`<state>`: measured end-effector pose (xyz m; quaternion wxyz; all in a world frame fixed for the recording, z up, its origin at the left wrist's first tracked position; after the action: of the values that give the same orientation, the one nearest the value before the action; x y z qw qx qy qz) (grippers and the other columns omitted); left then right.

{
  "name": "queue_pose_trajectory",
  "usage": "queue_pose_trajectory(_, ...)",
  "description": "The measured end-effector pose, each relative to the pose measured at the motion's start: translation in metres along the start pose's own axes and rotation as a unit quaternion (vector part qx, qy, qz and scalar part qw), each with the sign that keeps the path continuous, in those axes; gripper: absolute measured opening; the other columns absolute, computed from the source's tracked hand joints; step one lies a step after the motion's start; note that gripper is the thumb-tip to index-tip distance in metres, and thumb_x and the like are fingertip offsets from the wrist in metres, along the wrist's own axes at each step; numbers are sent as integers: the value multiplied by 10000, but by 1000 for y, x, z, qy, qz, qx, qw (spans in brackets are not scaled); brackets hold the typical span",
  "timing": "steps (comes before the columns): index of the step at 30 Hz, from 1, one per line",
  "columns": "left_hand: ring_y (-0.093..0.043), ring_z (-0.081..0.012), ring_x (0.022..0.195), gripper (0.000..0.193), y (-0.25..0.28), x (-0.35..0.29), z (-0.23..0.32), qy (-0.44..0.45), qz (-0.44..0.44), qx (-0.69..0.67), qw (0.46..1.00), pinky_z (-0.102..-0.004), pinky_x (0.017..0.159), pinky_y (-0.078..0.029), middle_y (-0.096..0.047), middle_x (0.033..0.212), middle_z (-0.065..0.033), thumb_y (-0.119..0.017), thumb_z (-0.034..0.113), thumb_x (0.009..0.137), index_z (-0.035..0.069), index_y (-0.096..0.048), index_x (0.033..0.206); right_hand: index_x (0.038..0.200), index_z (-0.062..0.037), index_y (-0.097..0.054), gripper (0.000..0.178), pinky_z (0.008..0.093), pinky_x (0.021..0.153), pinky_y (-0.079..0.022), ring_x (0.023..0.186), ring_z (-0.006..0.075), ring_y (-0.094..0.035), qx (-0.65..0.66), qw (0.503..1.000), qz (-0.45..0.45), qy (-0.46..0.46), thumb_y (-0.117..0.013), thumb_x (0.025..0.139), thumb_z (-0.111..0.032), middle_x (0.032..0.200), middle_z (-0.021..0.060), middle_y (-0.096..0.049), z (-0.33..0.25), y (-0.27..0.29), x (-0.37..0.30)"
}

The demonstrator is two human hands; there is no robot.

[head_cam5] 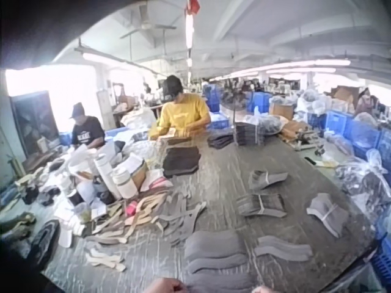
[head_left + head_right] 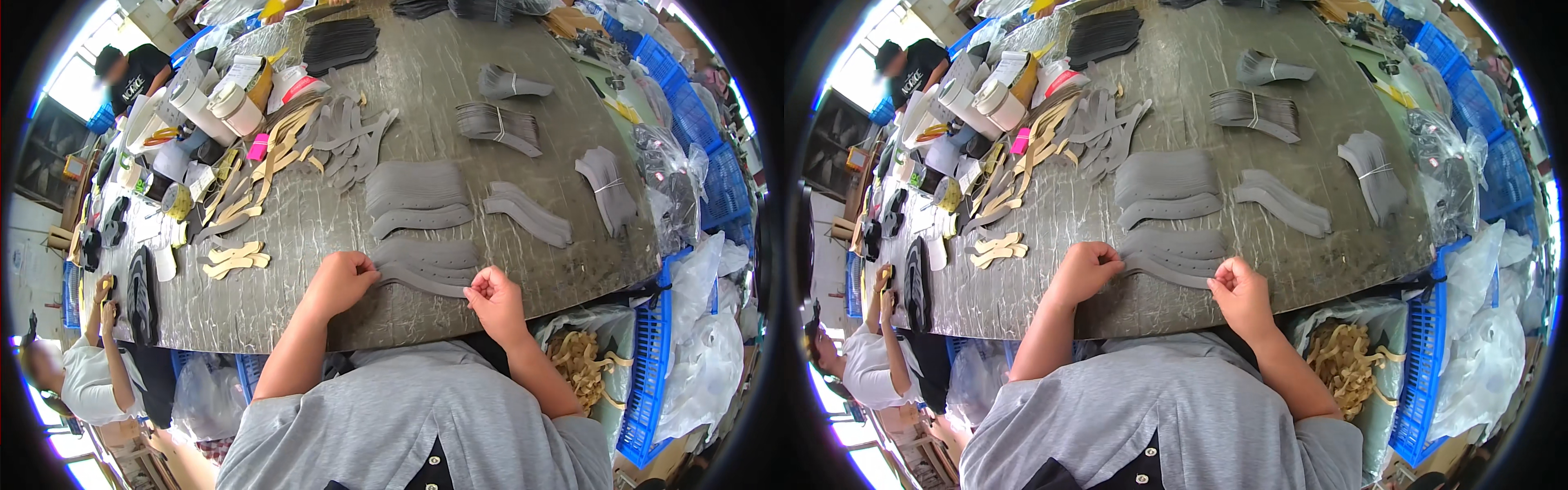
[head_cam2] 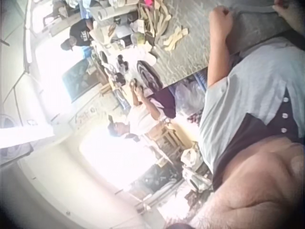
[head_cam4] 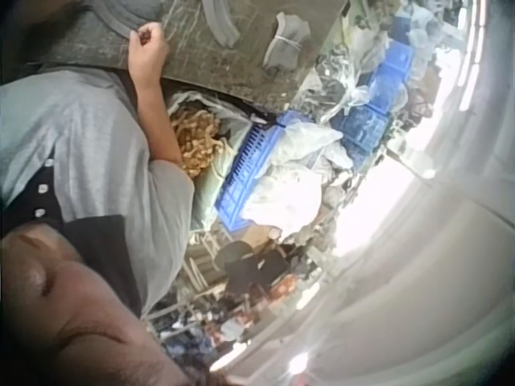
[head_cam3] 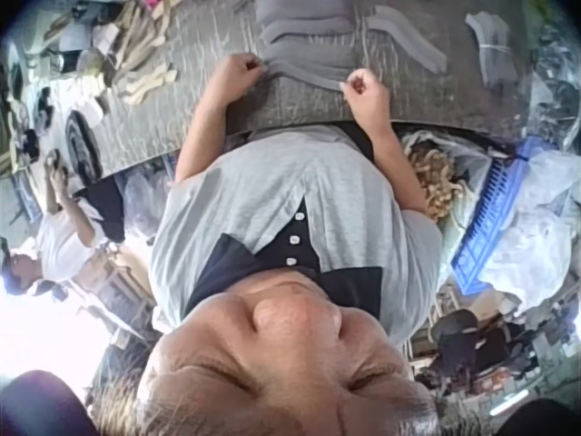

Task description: The person repeatedly picks up a gray shoe insole and a beige foam insert, aligns them, and presses them together by hand. The combined parts are placed on the table. The process is repeated multiple times with new pairs of insoles and inserts.

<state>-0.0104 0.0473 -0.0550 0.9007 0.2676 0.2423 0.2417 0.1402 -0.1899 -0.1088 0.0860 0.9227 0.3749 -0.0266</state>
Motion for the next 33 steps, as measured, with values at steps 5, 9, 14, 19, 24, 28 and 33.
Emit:
queue_pose_trajectory(5, -570, -119, 591, 146, -3, 6, -13, -20, -14, 7, 1000, -291, 564, -466, -641, 645, -72, -730, 124, 761, -9, -699, 813, 840, -18, -542, 136, 229, 561, -470, 624, 58, -565, -1, 1000, -4, -6, -674, 844, 17, 706, 12, -590, -5, -3, 0)
queue_pose_trajectory(9, -585, -127, 609, 145, -2, 6, -11, -18, -14, 24, 999, -298, 586, -478, -657, 661, -83, -733, 126, 757, -6, -702, 808, 830, -13, -541, 132, 232, 562, -476, 623, 64, -572, -20, 1000, -4, -2, -669, 846, 20, 700, 18, -594, -6, -3, 1)
queue_pose_trajectory(14, -601, -139, 630, 149, -3, 7, -11, -23, -14, 28, 999, -304, 611, -489, -670, 678, -101, -734, 128, 751, -8, -704, 803, 825, -8, -542, 128, 239, 554, -480, 608, 75, -584, -28, 1000, -4, -4, -665, 846, 18, 685, 27, -600, -9, -3, 2)
queue_pose_trajectory(19, -612, -150, 638, 156, -4, 7, -13, -15, -13, 29, 999, -313, 618, -496, -677, 691, -109, -734, 128, 749, -14, -703, 806, 817, 0, -540, 133, 247, 540, -484, 599, 78, -597, -46, 999, 2, 3, -669, 839, 18, 682, 41, -607, -10, -3, 3)
queue_pose_trajectory(24, -627, -176, 636, 159, -5, 6, -10, -26, -8, 40, 999, -326, 621, -501, -675, 695, -127, -727, 131, 753, -17, -698, 804, 824, -14, -559, 148, 313, 569, -502, 609, 190, -636, -156, 986, 24, 51, -705, 802, -27, 703, 94, -635, -9, -4, 3)
queue_pose_trajectory(28, -639, -235, 626, 163, -8, 4, -7, -32, 8, 90, 995, -346, 614, -501, -661, 693, -155, -719, 148, 758, -6, -694, 805, 846, -47, -571, 214, 371, 605, -509, 656, 282, -647, -395, 916, 14, 64, -754, 768, -128, 749, 125, -647, -28, -5, 4)
queue_pose_trajectory(33, -641, -301, 633, 166, -11, 5, -8, -55, 23, 116, 991, -375, 612, -501, -656, 705, -175, -712, 162, 759, 3, -688, 803, 1089, -82, -625, 328, 453, 866, -460, 1059, 302, -582, -462, 858, 21, 225, -718, 807, -220, 1139, 111, -616, -43, -18, 2)
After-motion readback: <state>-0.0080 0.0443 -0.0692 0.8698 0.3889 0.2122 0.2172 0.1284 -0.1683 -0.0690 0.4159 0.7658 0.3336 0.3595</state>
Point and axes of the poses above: each hand's wrist, its own x-axis towards the middle knuckle, its own y-axis out of the back of the hand, z = x × y, the point moved 1 cm from there along x, towards the middle knuckle
